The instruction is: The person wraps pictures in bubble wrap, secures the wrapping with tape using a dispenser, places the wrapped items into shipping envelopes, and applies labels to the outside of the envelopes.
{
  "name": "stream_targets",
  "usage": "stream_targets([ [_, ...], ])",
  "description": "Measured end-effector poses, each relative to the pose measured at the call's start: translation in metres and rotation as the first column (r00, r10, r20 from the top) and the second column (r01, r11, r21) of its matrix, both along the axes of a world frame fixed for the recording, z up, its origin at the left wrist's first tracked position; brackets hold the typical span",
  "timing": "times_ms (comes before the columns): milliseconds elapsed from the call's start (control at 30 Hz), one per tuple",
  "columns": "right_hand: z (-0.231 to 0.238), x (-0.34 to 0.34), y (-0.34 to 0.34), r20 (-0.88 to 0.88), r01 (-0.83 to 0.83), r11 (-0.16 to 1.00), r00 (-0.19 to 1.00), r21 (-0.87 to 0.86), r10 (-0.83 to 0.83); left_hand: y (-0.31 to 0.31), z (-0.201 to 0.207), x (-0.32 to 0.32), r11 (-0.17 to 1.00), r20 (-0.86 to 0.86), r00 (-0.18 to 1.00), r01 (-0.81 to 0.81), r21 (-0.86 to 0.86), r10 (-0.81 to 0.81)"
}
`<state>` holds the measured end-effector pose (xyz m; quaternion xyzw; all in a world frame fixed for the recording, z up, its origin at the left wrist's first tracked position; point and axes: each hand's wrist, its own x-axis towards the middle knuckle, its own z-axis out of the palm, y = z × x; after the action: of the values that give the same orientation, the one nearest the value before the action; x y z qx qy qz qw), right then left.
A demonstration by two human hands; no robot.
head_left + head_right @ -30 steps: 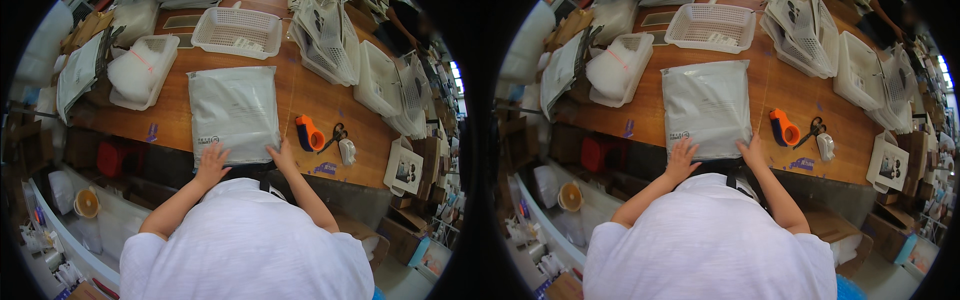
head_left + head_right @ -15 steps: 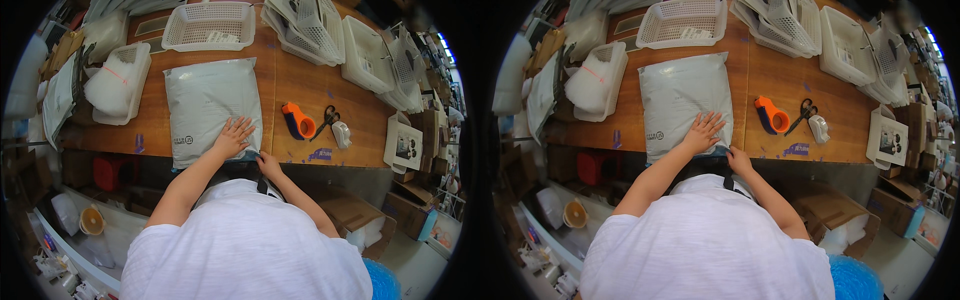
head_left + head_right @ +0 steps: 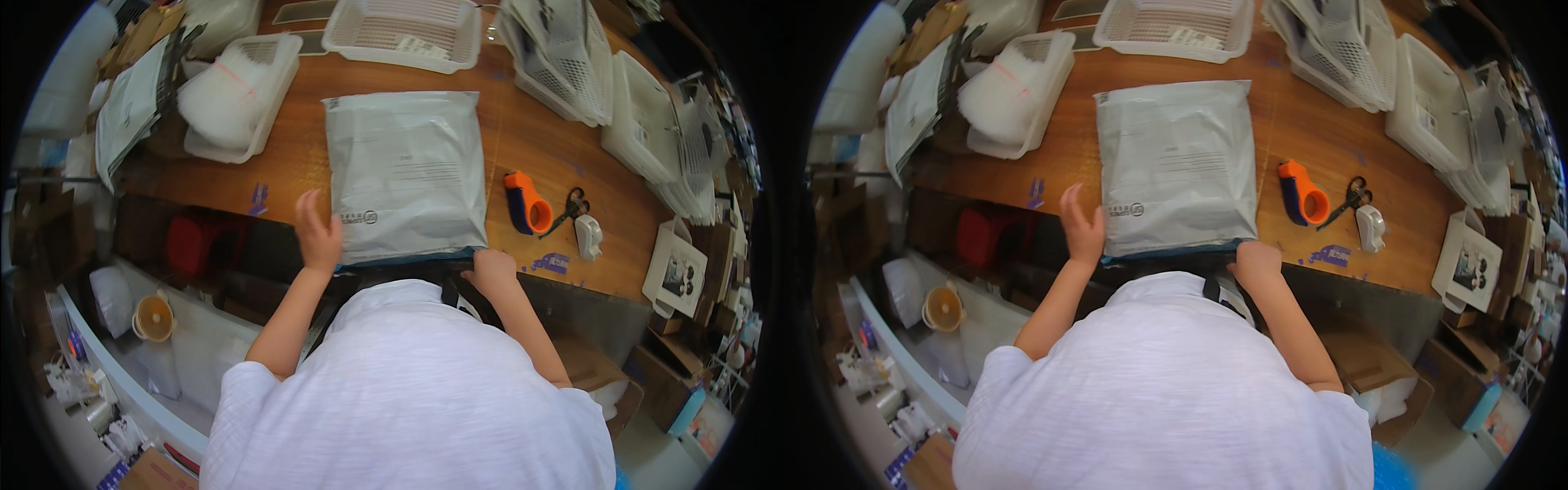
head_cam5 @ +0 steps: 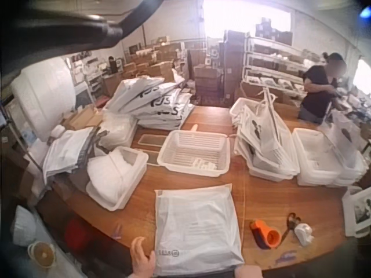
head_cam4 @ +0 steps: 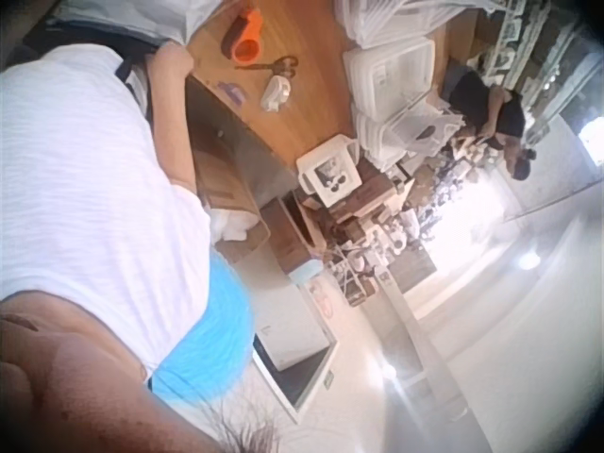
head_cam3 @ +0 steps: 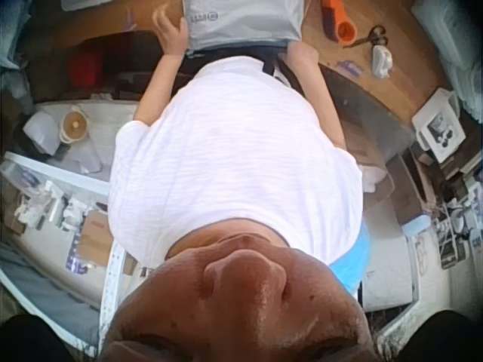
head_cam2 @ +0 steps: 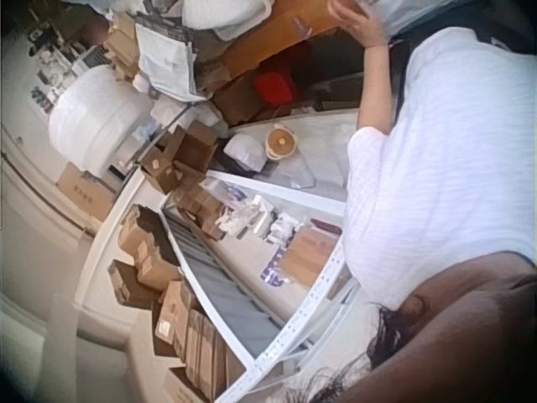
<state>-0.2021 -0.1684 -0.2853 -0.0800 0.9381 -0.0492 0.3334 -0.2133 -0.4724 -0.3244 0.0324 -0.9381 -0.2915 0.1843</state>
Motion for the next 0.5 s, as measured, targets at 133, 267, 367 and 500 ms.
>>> stream_targets([
  [133, 0.008, -0.014, -0.056, 0.113, -0.066, 0.875, 0.984, -0.479, 0.136, -0.066, -0.067, 0.092, 0.972, 0.489, 0.871, -0.150, 0.179, 0.044],
  [267, -0.051, -0.006, -0.099, 0.085, -0.268, 0.684, 0.896, -0.679, 0.436, -0.054, -0.109, 0.123, 0.774, 0.785, 0.605, -0.432, 0.463, -0.132],
  [367, -0.075, -0.006, -0.132, -0.092, -0.314, 0.759, 0.943, -0.571, 0.321, -0.044, -0.117, 0.113, 0.576, 0.746, 0.645, -0.552, 0.603, -0.163],
  [500, -0.072, -0.019, -0.165, -0.269, -0.447, 0.735, 0.894, -0.510, 0.358, -0.054, -0.099, 0.085, 0.553, 0.676, 0.719, -0.501, 0.666, -0.162],
])
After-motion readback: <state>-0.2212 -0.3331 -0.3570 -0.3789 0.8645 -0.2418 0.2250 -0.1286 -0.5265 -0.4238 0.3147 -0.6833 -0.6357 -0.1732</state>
